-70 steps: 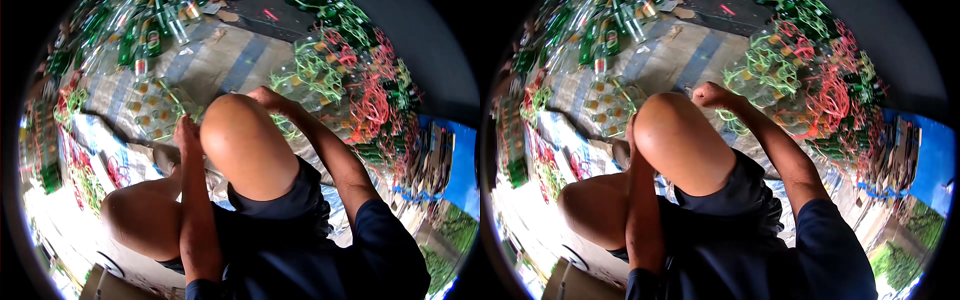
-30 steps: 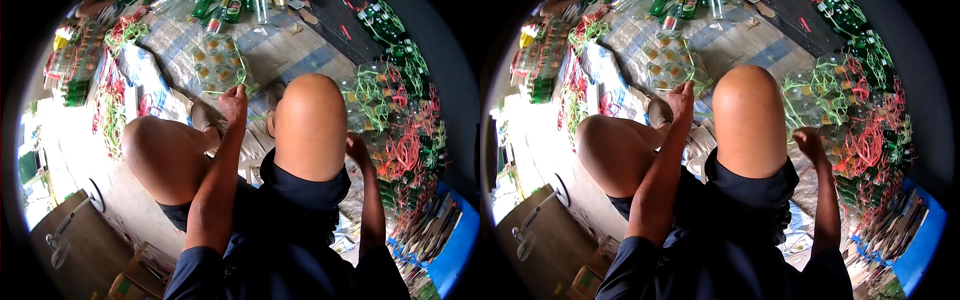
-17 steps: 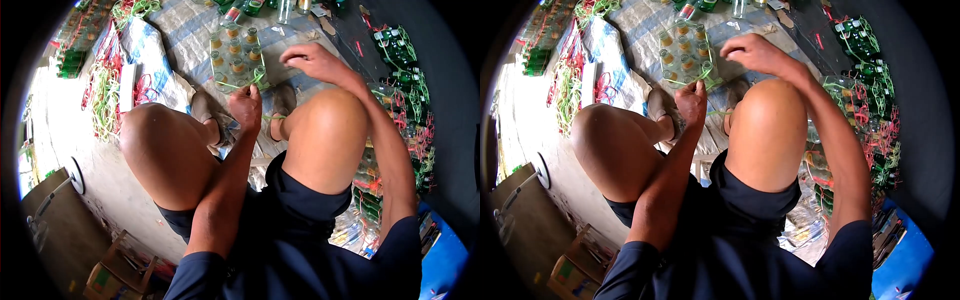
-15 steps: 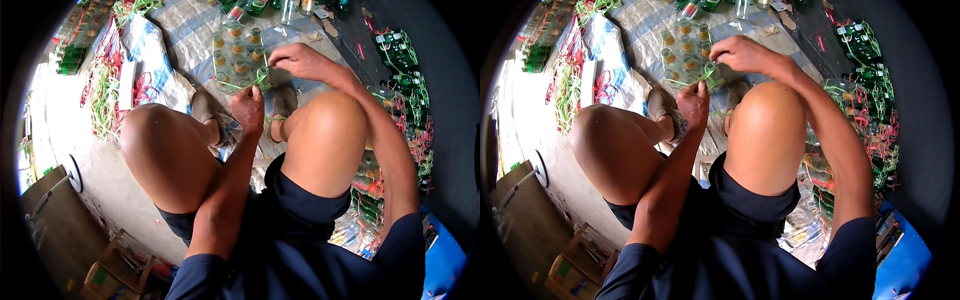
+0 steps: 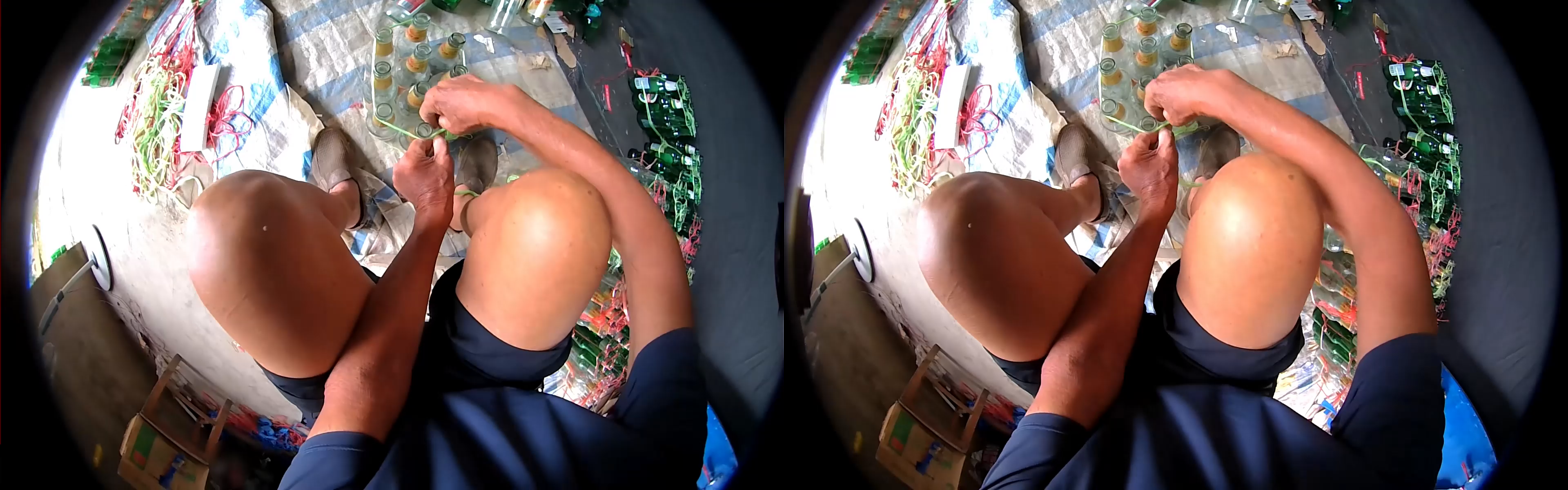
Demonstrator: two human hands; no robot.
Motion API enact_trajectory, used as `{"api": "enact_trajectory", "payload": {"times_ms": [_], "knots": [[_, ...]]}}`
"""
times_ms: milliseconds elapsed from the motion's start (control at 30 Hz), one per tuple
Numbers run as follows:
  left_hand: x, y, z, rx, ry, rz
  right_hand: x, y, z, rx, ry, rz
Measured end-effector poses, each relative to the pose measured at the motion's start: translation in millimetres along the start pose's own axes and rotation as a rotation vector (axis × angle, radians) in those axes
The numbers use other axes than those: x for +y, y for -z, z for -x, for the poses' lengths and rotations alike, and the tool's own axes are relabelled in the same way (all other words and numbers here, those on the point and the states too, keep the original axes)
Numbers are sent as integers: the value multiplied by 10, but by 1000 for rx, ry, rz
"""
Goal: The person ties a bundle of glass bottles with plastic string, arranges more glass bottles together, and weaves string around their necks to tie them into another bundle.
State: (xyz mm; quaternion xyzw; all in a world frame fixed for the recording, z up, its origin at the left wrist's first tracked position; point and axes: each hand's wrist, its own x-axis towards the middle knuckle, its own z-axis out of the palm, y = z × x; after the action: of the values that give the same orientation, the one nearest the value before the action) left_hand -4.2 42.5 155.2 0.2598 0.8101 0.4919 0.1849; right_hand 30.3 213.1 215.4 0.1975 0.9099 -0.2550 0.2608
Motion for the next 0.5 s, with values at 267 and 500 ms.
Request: {"api": "enact_trajectory", "payload": {"times_ms": [267, 500], "knots": [[58, -5, -9, -4, 93, 2, 5, 141, -238, -322, -66, -130], [12, -37, 30, 9, 79, 77, 167, -32, -203, -136, -65, -282]]}}
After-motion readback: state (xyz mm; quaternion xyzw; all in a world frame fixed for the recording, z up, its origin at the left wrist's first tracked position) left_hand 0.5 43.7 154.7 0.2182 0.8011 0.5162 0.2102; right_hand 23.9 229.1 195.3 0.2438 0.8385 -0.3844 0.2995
